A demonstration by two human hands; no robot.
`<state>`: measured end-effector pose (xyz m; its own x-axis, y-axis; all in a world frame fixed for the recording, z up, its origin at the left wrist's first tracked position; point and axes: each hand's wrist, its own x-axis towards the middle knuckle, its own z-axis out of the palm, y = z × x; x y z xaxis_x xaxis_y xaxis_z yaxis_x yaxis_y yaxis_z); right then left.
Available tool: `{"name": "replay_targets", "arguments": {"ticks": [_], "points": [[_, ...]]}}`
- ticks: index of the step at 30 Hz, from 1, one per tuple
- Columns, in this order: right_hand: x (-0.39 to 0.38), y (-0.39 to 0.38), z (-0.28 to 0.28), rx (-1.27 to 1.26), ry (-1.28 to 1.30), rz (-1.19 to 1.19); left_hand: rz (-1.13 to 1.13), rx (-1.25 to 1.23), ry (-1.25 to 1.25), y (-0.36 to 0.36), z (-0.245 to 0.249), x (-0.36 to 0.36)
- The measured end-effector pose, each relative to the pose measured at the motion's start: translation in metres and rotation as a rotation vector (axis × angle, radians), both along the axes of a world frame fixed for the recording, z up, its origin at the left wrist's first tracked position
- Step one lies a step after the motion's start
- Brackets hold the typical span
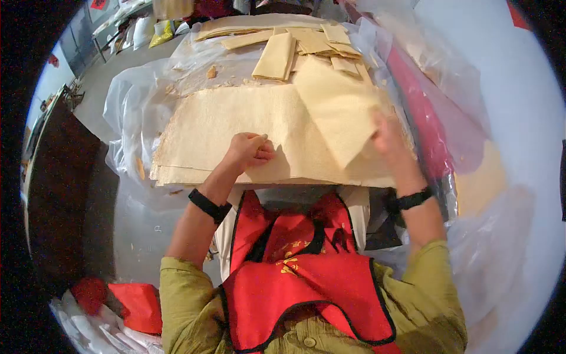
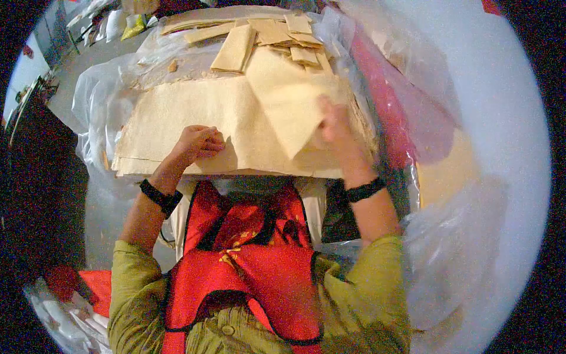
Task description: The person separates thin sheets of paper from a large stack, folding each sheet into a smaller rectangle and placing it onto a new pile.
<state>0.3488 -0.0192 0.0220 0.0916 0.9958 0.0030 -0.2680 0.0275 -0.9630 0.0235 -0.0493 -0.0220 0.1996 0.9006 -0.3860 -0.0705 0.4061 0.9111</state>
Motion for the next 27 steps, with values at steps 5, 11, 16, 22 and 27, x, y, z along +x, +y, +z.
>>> {"name": "replay_targets", "arguments": {"ticks": [5, 11, 16, 22, 27], "points": [[0.112, 0.036, 0.13, 0.105, -0.044, -0.552, 0.023, -0.034, 0.028, 0.003, -0.003, 0.001], [0.086, 0.025, 0.231, 0.731, -0.955, -0.318, 0.001, -0.047, 0.01, 0.005, -0.005, 0.0], [-0.05, 0.038, 0.112, 1.003, -1.282, -0.162, 0.066, -0.055, -0.234, -0.009, 0.006, -0.008], [-0.168, -0.035, -0.037, 0.731, -1.359, 0.483, 0.2, -0.03, -0.334, -0.037, 0.02, -0.008], [-0.142, -0.059, -0.044, 1.066, -1.26, 0.462, 0.251, 0.16, 0.087, -0.03, -0.011, -0.02]]}}
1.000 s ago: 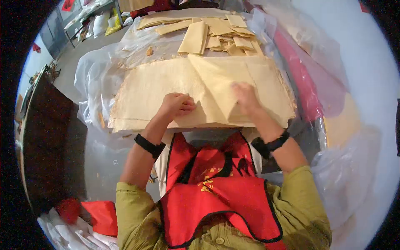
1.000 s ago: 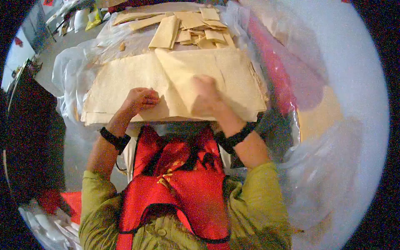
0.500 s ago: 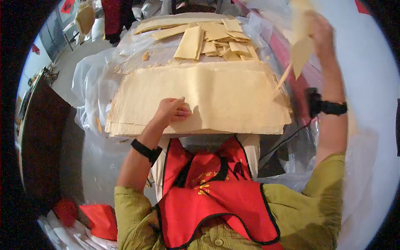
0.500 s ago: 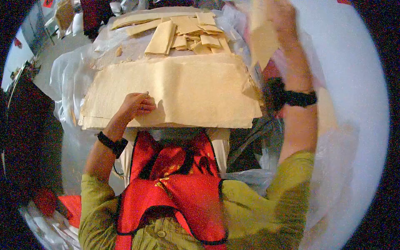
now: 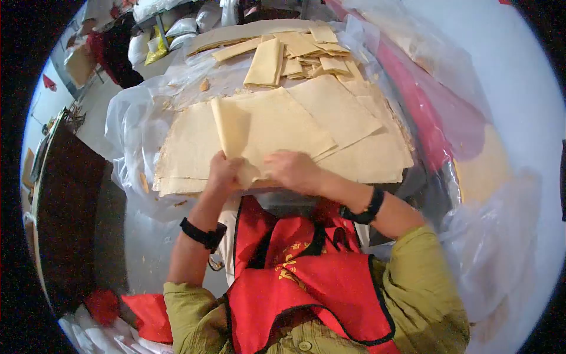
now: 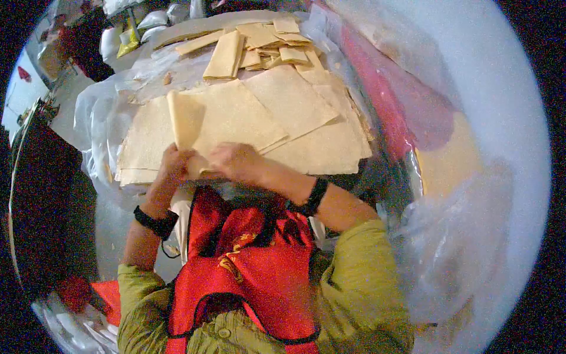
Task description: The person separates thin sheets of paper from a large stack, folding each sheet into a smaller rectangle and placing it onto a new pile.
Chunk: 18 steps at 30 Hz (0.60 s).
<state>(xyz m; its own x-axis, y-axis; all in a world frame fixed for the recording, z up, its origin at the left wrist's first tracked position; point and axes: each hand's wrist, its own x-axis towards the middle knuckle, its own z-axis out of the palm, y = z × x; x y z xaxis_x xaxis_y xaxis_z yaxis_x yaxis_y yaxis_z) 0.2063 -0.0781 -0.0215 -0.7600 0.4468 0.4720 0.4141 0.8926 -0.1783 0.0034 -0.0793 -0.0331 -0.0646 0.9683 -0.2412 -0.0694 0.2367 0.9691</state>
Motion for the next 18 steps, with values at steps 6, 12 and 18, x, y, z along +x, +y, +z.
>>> {"name": "replay_targets", "arguments": {"ticks": [6, 12, 18], "points": [[0.132, 0.035, 0.025, -0.371, 0.205, -0.792, 0.107, 0.182, 0.968, 0.021, 0.002, -0.067], [0.188, 0.053, 0.004, -0.405, 0.079, -1.108, -0.028, 0.708, 1.249, -0.006, -0.003, -0.003], [0.158, 0.057, 0.005, -0.434, 0.11, -1.085, -0.336, 0.794, 1.318, -0.031, -0.013, 0.063]]}}
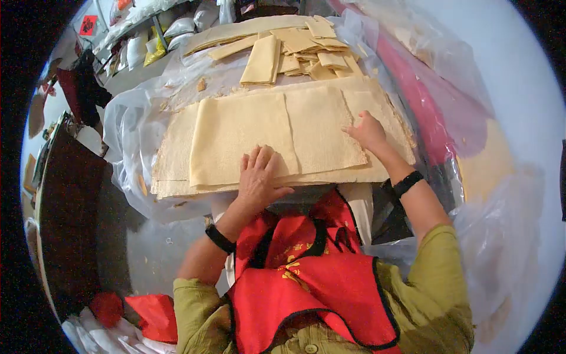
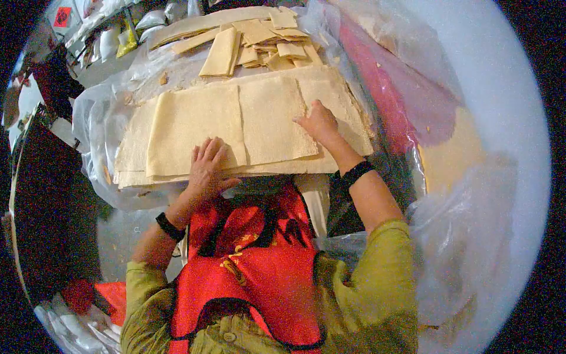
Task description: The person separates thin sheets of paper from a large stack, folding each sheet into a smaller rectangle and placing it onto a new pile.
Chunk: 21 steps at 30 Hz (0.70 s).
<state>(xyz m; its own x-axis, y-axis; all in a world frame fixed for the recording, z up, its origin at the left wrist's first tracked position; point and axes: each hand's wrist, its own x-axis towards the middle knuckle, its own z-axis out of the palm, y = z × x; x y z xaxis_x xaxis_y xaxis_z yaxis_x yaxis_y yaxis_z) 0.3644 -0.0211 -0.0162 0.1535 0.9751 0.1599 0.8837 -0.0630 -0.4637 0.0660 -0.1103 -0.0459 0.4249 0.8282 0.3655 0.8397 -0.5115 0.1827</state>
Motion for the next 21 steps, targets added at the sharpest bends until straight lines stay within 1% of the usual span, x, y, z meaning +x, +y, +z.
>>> {"name": "replay_targets", "arguments": {"ticks": [1, 3, 4, 7, 10, 11, 14, 15, 16, 17, 18, 19, 20, 21], "points": [[0.0, 0.003, -0.008, 0.049, -0.002, -0.003, 0.012, -0.047, 0.004, 0.001, -0.003, 0.0], [0.014, 0.014, -0.024, -0.191, 0.589, 0.068, -0.004, -0.043, -0.007, 0.001, -0.002, -0.001], [0.011, 0.013, -0.018, -0.316, 0.88, 0.105, -0.008, -0.042, -0.015, 0.001, -0.001, -0.002], [0.0, -0.003, 0.002, -0.262, 1.145, 0.078, -0.016, -0.063, -0.014, 0.004, -0.005, -0.005], [-0.016, -0.003, 0.028, -0.332, 1.198, 0.199, 0.021, 0.005, -0.141, -0.005, 0.0, 0.007], [-0.027, -0.003, 0.039, -0.342, 1.193, 0.258, 0.047, -0.013, -0.114, -0.01, 0.014, 0.018], [-0.079, -0.007, 0.071, -0.359, 1.145, 0.416, -0.022, -0.069, -0.455, -0.01, 0.026, 0.032], [-0.102, -0.013, 0.08, -0.343, 1.111, 0.445, 0.056, -0.066, -0.617, -0.012, 0.033, 0.033], [-0.12, -0.018, 0.09, -0.322, 1.078, 0.472, 0.105, -0.187, -0.781, -0.005, 0.022, 0.025], [-0.132, -0.019, 0.098, -0.408, 0.975, 0.467, 0.149, -0.309, -0.946, 0.005, 0.01, 0.014], [-0.149, -0.027, 0.105, -0.441, 1.098, 0.474, 0.105, -0.379, -1.306, 0.008, -0.002, 0.01], [-0.161, -0.027, 0.099, -0.305, 0.973, 0.578, 0.053, -0.406, -1.677, 0.008, -0.002, 0.005], [-0.171, -0.023, 0.088, -0.169, 0.847, 0.674, 0.151, -0.432, -1.714, 0.007, -0.004, -0.003], [-0.182, -0.016, 0.071, 0.019, 0.574, 0.748, 0.251, -0.46, -1.747, 0.005, -0.008, -0.016]]}}
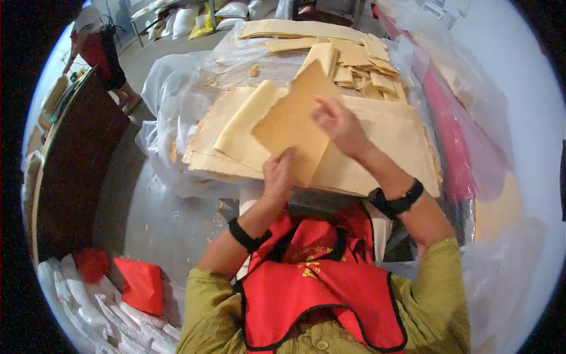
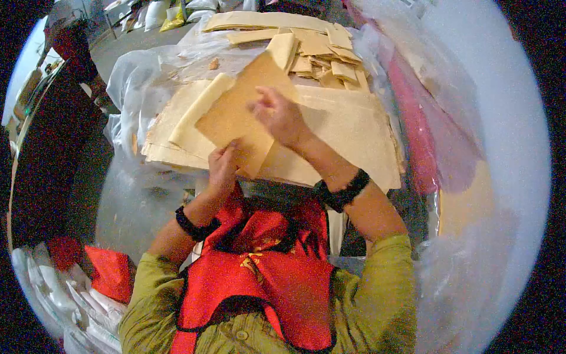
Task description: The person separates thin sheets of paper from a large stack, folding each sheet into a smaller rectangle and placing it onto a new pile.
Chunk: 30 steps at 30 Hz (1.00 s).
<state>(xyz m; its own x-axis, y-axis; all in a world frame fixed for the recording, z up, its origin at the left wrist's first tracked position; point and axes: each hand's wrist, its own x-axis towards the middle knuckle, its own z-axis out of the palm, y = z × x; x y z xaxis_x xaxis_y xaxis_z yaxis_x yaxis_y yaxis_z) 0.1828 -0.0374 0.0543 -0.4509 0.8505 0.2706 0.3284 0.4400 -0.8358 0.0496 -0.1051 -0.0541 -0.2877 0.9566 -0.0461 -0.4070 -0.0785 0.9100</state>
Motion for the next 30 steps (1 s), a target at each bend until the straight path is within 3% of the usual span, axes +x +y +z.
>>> {"name": "replay_targets", "arguments": {"ticks": [2, 5, 6, 9, 11, 13, 15, 18, 25, 28, 29, 30], "points": [[-0.018, 0.016, -0.04, 0.549, -0.362, -0.018, -0.003, -0.184, -0.159, -0.008, 0.005, -0.017], [-0.032, 0.013, -0.066, 0.487, -0.815, 0.009, -0.079, -0.205, -0.236, -0.006, -0.017, -0.042], [-0.034, 0.016, -0.074, 0.38, -0.916, 0.068, -0.126, -0.355, -0.226, -0.008, -0.018, -0.052], [-0.035, 0.015, -0.085, 0.396, -0.881, 0.038, -0.451, -0.506, 0.189, -0.034, 0.029, -0.089], [-0.036, 0.016, -0.088, 0.376, -0.888, 0.035, -0.151, -0.329, 0.931, -0.024, 0.034, -0.115], [-0.036, 0.016, -0.086, 0.364, -0.904, 0.035, 0.158, -0.128, 1.394, 0.001, 0.051, -0.133], [-0.037, 0.015, -0.081, 0.364, -0.925, 0.038, 0.558, 0.334, 1.604, 0.041, 0.025, -0.152], [-0.036, 0.014, -0.082, 0.374, -0.89, 0.042, 0.256, -0.129, 1.77, 0.071, 0.032, -0.162], [-0.033, 0.011, -0.081, 0.4, -0.782, 0.027, -0.233, -0.27, 1.37, 0.076, 0.096, -0.136], [-0.031, 0.011, -0.079, 0.413, -0.76, 0.038, -0.041, 0.356, 1.311, 0.057, 0.066, -0.103], [-0.032, 0.01, -0.074, 0.39, -0.789, 0.04, -0.026, 0.427, 1.325, 0.045, 0.061, -0.079], [-0.033, 0.011, -0.071, 0.367, -0.818, 0.045, -0.145, 0.345, 1.376, 0.025, 0.07, -0.056]]}}
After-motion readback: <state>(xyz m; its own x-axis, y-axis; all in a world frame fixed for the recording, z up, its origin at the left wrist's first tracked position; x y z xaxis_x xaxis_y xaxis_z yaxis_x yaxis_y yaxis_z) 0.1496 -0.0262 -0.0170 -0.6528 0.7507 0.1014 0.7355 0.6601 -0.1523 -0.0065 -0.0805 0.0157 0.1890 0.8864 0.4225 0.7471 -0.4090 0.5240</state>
